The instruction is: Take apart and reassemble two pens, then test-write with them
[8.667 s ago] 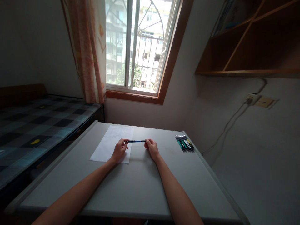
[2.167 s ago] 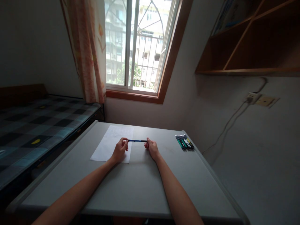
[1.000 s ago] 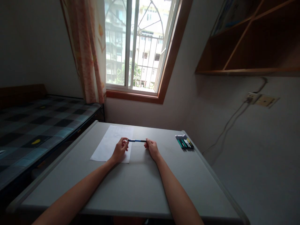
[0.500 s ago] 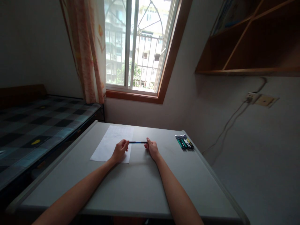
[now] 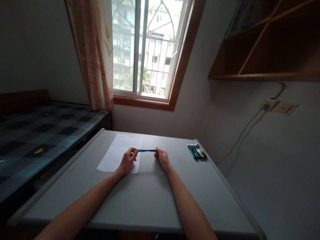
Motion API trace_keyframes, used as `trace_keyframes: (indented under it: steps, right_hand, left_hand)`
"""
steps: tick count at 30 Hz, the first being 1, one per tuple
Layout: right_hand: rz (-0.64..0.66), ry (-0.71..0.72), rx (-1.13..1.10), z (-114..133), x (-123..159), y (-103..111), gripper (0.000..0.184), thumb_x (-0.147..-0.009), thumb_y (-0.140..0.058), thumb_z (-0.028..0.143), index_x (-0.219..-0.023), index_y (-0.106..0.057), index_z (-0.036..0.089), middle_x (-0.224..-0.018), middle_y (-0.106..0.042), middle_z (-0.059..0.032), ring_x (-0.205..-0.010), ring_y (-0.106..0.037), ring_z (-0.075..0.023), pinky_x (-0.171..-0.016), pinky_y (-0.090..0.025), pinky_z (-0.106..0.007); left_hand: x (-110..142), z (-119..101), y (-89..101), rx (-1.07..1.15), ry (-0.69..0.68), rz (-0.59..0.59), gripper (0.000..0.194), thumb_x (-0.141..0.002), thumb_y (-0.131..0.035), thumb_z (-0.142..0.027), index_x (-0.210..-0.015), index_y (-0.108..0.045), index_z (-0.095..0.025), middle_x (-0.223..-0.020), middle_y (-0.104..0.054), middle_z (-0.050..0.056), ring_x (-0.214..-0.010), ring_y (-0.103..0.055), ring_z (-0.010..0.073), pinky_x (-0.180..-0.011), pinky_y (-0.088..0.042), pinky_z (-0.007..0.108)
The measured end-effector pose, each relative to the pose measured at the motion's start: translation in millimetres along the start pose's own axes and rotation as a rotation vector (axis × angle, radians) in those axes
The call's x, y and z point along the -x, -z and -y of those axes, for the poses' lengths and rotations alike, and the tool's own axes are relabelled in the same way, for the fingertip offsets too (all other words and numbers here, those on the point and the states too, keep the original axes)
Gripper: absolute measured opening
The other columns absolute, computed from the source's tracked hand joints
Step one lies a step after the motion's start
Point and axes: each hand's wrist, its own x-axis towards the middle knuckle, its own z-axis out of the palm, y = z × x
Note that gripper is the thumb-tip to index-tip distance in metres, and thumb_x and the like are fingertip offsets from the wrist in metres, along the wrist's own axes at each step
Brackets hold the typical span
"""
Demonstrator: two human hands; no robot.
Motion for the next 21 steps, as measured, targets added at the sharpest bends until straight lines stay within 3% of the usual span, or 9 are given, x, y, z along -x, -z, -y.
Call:
trace_keyframes:
  steps: [9,21]
  right_hand:
    - [0.014,0.006,-0.023,-2.0,-1.3,-0.6,0.046,-0.068,-0.05,0.055,-0.042,-0.048,0.017,-0.045,-0.051,-0.0013,-0.043,-0.042,-0.0097,-0.048,-0.033,-0.024]
    - [-0.008,-0.023,0.02,7.7,3.9,-2.3,0.053,-0.069,-0.048,0.06,-0.036,-0.042,0.018,-0.042,-0.049,-0.0014,-0.04,-0.04,-0.0092,-0.046,-0.03,-0.025]
  left_hand:
    - [-2.0,3.1,0.5,-0.013,-0.026,-0.017,0.028,-0.075,-0.052,-0.04,-0.089,-0.055,-0.017,-0.081,-0.053,0.002,-0.052,-0.055,0.0106,-0.051,-0.045,0.025]
    - [0.0,-3.4,1.3,-0.014,0.008,0.014,0.027,-0.075,-0.051,-0.043,-0.085,-0.052,-0.018,-0.075,-0.053,-0.001,-0.051,-0.055,0.0098,-0.049,-0.042,0.022]
